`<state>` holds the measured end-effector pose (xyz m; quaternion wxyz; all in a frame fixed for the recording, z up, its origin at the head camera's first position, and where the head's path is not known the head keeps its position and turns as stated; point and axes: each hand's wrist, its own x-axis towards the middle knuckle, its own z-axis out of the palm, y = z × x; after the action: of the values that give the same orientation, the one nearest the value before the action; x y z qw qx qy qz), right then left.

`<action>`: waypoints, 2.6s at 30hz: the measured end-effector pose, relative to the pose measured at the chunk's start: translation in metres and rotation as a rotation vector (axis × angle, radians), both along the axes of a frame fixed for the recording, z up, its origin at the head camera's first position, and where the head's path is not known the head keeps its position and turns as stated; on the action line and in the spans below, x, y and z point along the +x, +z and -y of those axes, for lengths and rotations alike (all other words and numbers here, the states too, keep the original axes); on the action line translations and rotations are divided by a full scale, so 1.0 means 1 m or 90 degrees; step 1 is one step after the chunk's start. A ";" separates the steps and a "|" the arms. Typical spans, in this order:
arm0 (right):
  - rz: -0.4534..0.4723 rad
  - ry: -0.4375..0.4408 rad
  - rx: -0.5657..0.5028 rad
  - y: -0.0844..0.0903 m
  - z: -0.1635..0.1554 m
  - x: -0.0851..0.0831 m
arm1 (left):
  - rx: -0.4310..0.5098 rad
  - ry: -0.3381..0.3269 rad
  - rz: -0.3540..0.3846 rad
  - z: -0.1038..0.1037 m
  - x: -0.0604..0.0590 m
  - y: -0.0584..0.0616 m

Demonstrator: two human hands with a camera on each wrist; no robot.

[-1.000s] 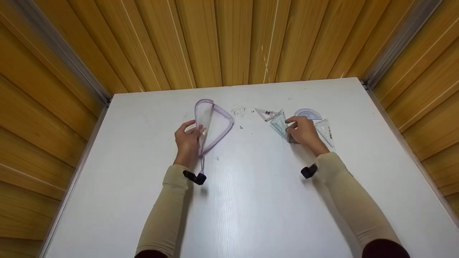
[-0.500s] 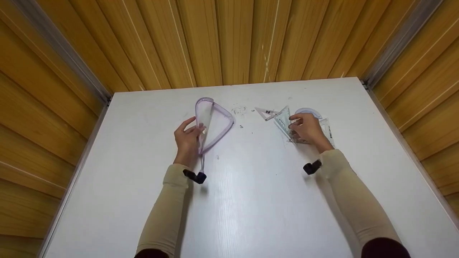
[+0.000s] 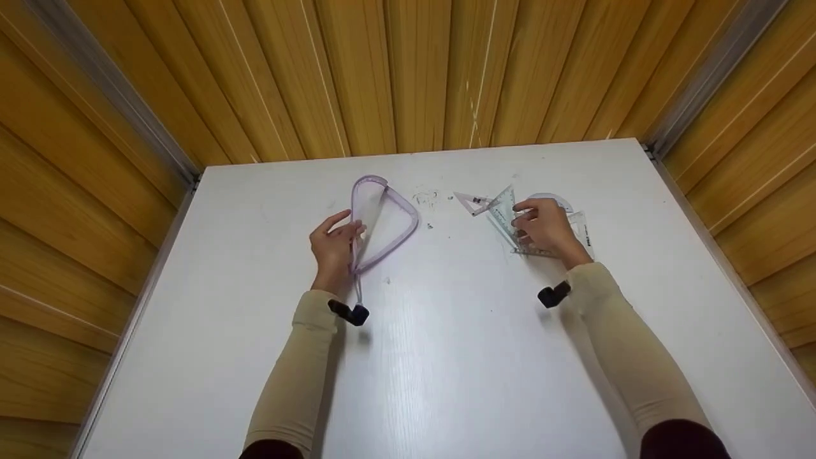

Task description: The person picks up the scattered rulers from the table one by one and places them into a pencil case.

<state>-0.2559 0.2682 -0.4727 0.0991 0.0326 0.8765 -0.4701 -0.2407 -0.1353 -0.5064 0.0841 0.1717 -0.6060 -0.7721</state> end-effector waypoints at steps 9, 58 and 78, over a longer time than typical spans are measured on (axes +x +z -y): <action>0.009 0.001 -0.051 0.003 0.005 -0.004 | 0.002 0.004 0.005 -0.001 0.000 0.000; 0.108 -0.008 -0.156 0.010 0.120 -0.059 | 0.006 -0.018 0.016 -0.015 -0.001 0.000; 0.110 0.006 -0.175 -0.007 0.179 -0.068 | 0.008 0.005 0.026 -0.024 -0.004 0.002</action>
<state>-0.3235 0.0896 -0.4795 0.1800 0.0550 0.7924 -0.5802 -0.2443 -0.1114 -0.5045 0.0736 0.1903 -0.6019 -0.7721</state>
